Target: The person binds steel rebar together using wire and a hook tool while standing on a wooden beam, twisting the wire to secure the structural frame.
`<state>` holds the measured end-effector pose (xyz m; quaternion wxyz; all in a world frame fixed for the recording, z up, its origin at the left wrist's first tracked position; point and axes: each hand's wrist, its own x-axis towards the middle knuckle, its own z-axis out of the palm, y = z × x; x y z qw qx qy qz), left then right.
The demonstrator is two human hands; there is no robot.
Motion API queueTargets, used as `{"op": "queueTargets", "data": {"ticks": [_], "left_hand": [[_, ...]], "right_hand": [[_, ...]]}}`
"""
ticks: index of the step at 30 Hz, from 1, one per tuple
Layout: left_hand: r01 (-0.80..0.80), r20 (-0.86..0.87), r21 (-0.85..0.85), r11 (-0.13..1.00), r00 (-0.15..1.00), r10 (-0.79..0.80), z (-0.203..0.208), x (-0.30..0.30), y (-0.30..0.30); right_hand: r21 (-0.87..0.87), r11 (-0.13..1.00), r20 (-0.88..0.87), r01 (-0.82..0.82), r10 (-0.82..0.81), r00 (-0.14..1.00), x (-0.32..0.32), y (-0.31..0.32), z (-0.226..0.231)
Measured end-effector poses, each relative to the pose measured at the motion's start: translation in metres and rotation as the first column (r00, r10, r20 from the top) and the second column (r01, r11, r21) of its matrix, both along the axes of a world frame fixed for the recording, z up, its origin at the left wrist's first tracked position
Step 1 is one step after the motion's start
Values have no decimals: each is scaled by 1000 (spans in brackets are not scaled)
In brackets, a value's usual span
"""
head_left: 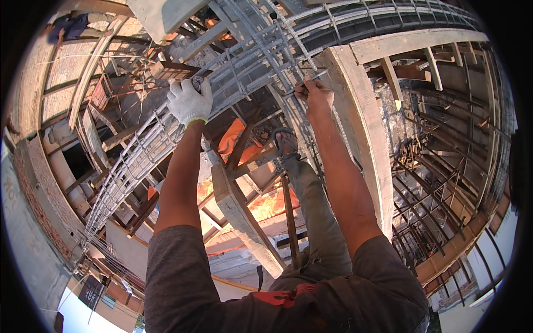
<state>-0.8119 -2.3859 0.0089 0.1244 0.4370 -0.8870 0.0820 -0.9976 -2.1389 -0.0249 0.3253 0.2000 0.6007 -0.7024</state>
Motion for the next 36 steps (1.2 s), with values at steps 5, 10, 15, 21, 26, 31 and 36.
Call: {"op": "queueTargets", "data": {"ticks": [5,10,15,21,26,31,36], "left_hand": [[-7,18,18,1000,1000,6,-1,1,0],[-55,50,76,996,997,52,4,2,1],[-67,85,84,994,995,60,5,2,-3],[-43,111,114,993,993,31,5,-14,5],[-113,235,44,993,967,100,-3,3,1],[-106,272,31,994,958,94,-6,-5,3],[-118,260,36,992,960,105,-11,-5,1]], "right_hand": [[19,1000,-7,-4,4,1000,0,-3,-1],[-21,999,0,37,-37,999,4,-7,0],[-22,1000,1,5,-5,1000,4,-11,1],[13,999,-5,-33,33,999,5,17,25],[376,921,21,-103,103,994,98,160,85],[654,756,129,6,-119,984,137,270,87],[574,804,229,-153,22,973,143,243,70]]}}
